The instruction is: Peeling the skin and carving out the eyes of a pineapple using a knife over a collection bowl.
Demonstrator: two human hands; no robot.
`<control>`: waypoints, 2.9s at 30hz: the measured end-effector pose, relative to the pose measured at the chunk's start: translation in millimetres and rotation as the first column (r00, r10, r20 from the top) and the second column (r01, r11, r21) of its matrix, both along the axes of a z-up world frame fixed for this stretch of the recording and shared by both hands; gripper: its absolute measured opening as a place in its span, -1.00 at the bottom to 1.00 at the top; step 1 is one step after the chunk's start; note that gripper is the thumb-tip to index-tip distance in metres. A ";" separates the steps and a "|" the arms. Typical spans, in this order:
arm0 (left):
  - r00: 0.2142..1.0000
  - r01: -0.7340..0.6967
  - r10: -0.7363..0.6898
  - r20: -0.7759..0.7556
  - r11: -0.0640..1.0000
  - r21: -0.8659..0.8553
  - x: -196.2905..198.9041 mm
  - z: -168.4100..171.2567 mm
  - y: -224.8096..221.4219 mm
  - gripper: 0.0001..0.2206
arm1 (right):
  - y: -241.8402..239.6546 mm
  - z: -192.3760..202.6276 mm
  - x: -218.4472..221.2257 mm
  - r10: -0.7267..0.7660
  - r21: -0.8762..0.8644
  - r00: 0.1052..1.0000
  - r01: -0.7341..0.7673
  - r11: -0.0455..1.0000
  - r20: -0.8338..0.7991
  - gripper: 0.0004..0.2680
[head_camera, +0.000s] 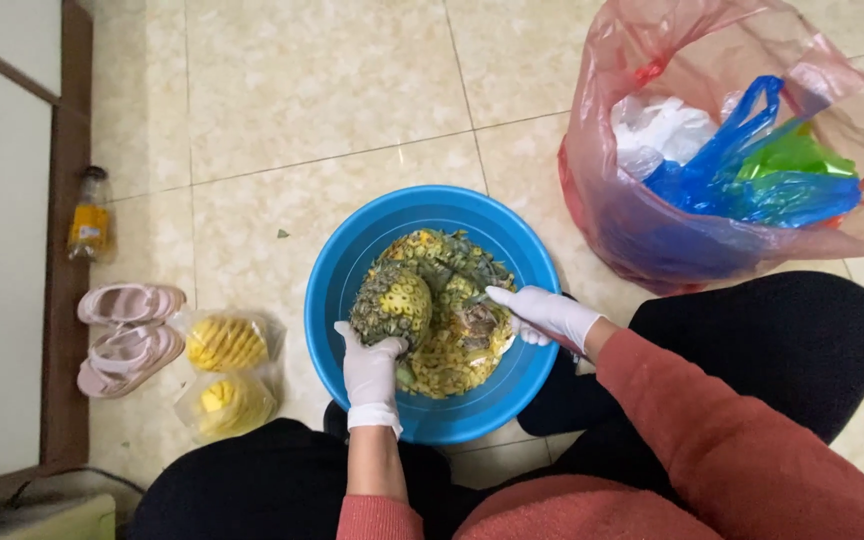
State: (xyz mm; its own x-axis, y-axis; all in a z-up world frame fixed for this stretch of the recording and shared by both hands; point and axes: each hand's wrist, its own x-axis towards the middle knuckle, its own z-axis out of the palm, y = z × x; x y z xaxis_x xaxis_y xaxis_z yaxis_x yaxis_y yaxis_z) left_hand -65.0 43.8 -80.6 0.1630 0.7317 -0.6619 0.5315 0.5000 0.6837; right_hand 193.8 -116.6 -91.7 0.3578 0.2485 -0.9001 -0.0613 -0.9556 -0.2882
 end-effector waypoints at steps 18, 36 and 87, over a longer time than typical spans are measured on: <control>0.824 0.489 -0.465 -0.323 0.872 -0.007 58.4 36.0 -23.9 0.03 | -35.9 71.9 -53.7 0.567 -0.037 0.737 -0.598 0.801 0.368 -0.34; 0.799 0.488 -0.487 -0.354 0.868 -0.093 46.3 46.1 -37.0 -0.04 | 28.9 -3.5 -7.1 0.039 0.171 0.999 -0.039 0.985 0.005 -0.30; 0.923 0.256 -0.298 -0.243 0.948 -0.189 26.6 50.5 -40.3 0.02 | 58.2 -45.5 -15.2 0.372 -0.041 0.927 -0.371 0.928 0.034 -0.33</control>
State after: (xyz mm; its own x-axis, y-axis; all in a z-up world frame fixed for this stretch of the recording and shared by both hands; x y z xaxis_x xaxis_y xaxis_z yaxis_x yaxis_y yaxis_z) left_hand -38.4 3.6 -30.0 0.1479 0.5712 -0.8074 0.8147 0.3924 0.4269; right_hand 178.7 -58.5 -137.2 0.2819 0.3413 -0.8967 0.3111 -0.9166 -0.2511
